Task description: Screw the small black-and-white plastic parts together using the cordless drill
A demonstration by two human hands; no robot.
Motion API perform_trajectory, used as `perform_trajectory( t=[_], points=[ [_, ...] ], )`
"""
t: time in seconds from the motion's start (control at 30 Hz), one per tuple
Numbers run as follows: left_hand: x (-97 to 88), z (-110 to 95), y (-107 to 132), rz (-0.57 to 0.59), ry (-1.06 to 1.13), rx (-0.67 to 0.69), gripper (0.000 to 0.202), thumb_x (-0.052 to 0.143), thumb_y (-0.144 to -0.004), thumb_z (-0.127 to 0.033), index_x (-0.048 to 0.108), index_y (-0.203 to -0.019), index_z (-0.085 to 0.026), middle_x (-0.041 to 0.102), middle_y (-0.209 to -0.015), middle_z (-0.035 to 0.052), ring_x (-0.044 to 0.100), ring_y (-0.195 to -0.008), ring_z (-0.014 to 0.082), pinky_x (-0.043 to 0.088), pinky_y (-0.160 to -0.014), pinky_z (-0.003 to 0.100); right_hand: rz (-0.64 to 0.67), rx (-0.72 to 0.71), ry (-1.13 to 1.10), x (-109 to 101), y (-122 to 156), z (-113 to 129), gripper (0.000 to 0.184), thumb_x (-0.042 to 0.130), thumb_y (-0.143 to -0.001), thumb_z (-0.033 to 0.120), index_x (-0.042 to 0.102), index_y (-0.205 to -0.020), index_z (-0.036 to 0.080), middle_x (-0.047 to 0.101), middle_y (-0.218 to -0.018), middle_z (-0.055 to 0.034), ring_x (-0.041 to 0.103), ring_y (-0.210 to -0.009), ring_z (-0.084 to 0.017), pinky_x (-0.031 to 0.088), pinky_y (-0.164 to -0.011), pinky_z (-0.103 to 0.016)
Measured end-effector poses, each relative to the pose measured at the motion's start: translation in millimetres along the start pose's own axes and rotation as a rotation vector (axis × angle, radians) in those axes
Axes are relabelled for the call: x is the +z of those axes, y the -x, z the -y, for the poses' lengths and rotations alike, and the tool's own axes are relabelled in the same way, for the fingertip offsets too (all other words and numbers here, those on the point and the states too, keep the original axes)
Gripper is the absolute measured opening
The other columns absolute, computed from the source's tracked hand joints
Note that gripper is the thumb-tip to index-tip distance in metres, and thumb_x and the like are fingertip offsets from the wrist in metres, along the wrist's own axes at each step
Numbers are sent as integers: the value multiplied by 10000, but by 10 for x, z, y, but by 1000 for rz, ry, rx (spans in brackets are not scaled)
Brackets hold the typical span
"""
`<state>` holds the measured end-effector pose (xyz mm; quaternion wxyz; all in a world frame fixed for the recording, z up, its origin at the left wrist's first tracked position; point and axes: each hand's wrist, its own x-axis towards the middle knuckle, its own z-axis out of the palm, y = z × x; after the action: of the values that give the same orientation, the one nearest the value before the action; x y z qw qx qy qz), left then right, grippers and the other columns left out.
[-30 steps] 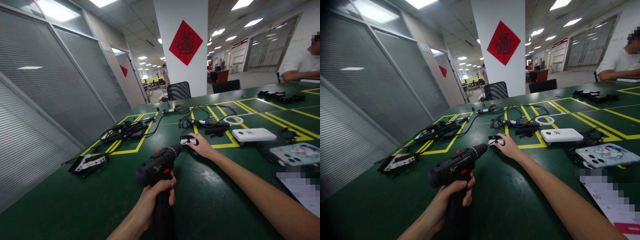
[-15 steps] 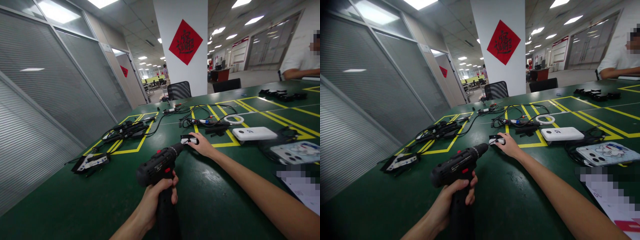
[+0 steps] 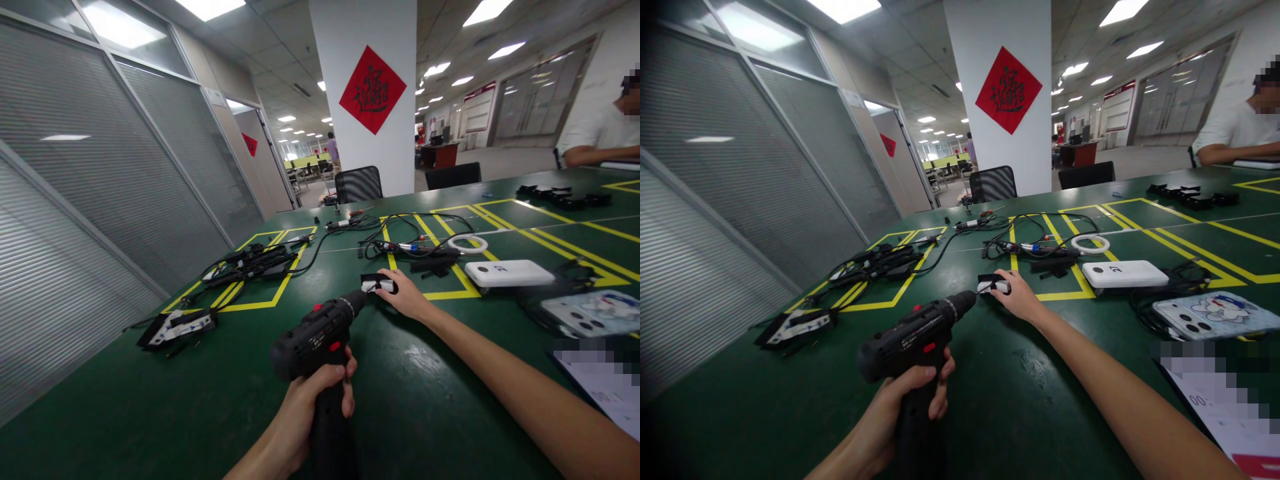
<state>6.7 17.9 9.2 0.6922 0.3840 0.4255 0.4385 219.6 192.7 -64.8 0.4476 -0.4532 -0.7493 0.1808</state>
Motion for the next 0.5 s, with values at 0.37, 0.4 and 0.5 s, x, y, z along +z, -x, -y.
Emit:
perform_trajectory(
  t=[0.37,0.4,0.5],
  points=[
    [71,-25,38,-24,12,23,170,443,-778,-185,534,-914,-136,517,-768,18,437,-424,74,377,-507,287,8,-2,-7,0,8,0,439,589,-750,305,506,-1175,239,512,-1087,-57,540,-964,-180,404,-912,-332],
    [82,-31,45,-31,5,26,167,433,-782,-179,529,-912,-137,514,-764,17,435,-425,73,376,-509,286,8,-3,-5,1,7,-3,437,588,-752,307,506,-1175,241,511,-1085,-56,540,-962,-178,404,-912,-331],
    [98,-40,54,-44,-15,22,177,420,-786,-177,519,-927,-135,520,-765,22,438,-431,75,374,-514,285,13,-5,2,4,5,-13,434,587,-755,316,504,-1176,243,509,-1080,-53,538,-965,-178,404,-914,-331]
  ],
)
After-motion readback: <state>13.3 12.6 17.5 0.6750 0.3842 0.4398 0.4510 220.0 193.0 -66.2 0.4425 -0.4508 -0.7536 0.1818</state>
